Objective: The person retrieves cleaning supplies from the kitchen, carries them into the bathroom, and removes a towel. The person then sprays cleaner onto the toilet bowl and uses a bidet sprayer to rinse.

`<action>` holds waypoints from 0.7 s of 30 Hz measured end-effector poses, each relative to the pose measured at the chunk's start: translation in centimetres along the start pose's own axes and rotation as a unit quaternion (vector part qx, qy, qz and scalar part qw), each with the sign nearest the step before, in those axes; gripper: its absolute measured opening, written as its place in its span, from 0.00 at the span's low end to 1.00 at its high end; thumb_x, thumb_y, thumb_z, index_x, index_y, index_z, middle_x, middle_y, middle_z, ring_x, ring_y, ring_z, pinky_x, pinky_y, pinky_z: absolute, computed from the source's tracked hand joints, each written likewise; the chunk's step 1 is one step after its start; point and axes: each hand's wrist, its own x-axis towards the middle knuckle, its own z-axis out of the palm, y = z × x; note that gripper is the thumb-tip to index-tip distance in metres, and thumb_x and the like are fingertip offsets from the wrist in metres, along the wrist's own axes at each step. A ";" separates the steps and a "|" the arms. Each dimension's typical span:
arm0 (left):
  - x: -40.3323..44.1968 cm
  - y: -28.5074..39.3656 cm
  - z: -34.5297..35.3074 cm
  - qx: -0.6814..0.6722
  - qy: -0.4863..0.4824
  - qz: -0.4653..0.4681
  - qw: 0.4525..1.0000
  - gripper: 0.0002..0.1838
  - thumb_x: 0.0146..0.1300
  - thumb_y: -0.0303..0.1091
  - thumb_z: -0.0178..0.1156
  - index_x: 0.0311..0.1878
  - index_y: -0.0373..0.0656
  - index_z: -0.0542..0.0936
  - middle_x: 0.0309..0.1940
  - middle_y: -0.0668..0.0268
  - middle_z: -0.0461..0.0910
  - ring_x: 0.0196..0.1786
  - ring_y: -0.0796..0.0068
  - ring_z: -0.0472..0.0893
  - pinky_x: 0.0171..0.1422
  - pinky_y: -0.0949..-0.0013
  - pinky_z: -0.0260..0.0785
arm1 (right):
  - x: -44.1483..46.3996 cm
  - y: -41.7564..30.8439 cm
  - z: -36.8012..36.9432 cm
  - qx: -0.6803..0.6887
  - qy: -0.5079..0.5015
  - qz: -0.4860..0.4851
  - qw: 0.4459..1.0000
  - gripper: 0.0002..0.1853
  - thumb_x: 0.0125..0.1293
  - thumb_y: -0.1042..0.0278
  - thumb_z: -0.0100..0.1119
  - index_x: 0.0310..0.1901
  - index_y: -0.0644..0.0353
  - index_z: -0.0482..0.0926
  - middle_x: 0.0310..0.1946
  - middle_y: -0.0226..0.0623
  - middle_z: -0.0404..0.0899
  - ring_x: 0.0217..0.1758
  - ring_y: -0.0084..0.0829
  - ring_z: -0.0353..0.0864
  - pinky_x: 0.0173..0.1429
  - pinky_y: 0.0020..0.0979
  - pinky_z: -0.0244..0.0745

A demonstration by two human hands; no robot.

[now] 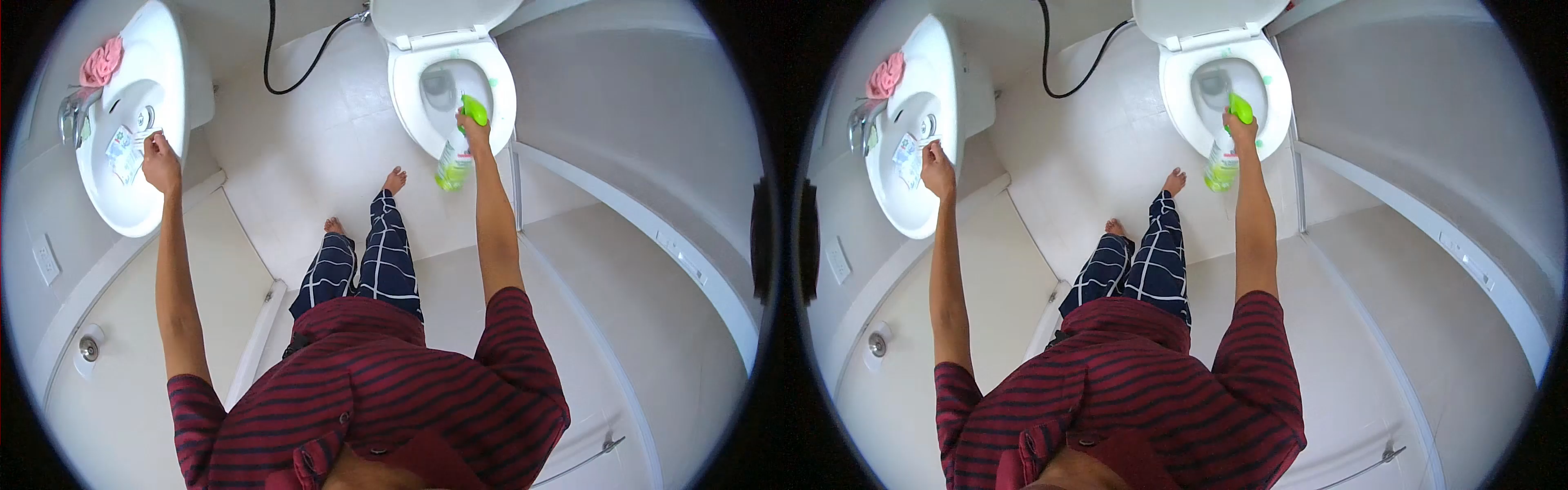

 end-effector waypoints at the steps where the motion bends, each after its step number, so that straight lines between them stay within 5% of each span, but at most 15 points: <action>1: 0.2 -0.2 0.0 -0.003 0.002 0.004 1.000 0.14 0.60 0.43 0.46 0.38 0.48 0.79 0.28 0.61 0.80 0.32 0.65 0.79 0.38 0.66 0.69 | 1.3 1.9 0.0 -0.044 0.002 0.036 0.998 0.14 0.38 0.67 0.60 0.30 0.61 0.77 0.27 0.37 0.77 0.31 0.24 0.74 0.34 0.22 0.67; 5: 0.2 0.0 -0.1 0.001 0.004 0.003 1.000 0.14 0.59 0.43 0.47 0.37 0.47 0.79 0.28 0.62 0.80 0.32 0.65 0.79 0.38 0.66 0.69 | 1.4 7.0 -1.9 -0.267 0.062 0.088 0.958 0.18 0.34 0.62 0.59 0.28 0.64 0.76 0.28 0.44 0.78 0.33 0.36 0.77 0.39 0.32 0.70; 8: 0.1 -0.2 -0.1 -0.001 0.015 0.015 1.000 0.15 0.59 0.43 0.46 0.37 0.48 0.79 0.29 0.63 0.80 0.32 0.64 0.79 0.38 0.65 0.68 | -2.3 3.6 -4.1 -0.260 -0.022 0.102 0.960 0.18 0.36 0.62 0.56 0.29 0.65 0.77 0.32 0.48 0.78 0.38 0.41 0.78 0.44 0.35 0.71; 12: 0.1 0.2 0.0 0.012 0.019 0.002 1.000 0.15 0.59 0.45 0.45 0.36 0.50 0.79 0.28 0.63 0.80 0.31 0.63 0.79 0.38 0.64 0.68 | -3.4 2.2 -5.3 -0.417 0.141 0.086 0.894 0.20 0.39 0.59 0.54 0.33 0.64 0.79 0.34 0.49 0.78 0.42 0.44 0.77 0.46 0.38 0.71; 16: 0.3 0.2 0.1 0.023 0.017 0.005 1.000 0.15 0.59 0.45 0.44 0.36 0.51 0.80 0.27 0.63 0.80 0.31 0.61 0.79 0.37 0.63 0.68 | -2.8 2.4 -7.3 -0.352 0.137 0.084 0.922 0.20 0.39 0.58 0.56 0.35 0.60 0.78 0.35 0.47 0.78 0.41 0.44 0.77 0.46 0.38 0.70; 21: 0.2 0.2 -0.1 0.016 0.001 -0.016 1.000 0.15 0.59 0.46 0.45 0.36 0.52 0.80 0.27 0.62 0.80 0.30 0.61 0.79 0.36 0.64 0.68 | -2.3 1.2 -7.2 -0.306 0.150 -0.057 0.938 0.18 0.38 0.60 0.59 0.33 0.59 0.77 0.30 0.44 0.78 0.36 0.41 0.77 0.42 0.38 0.70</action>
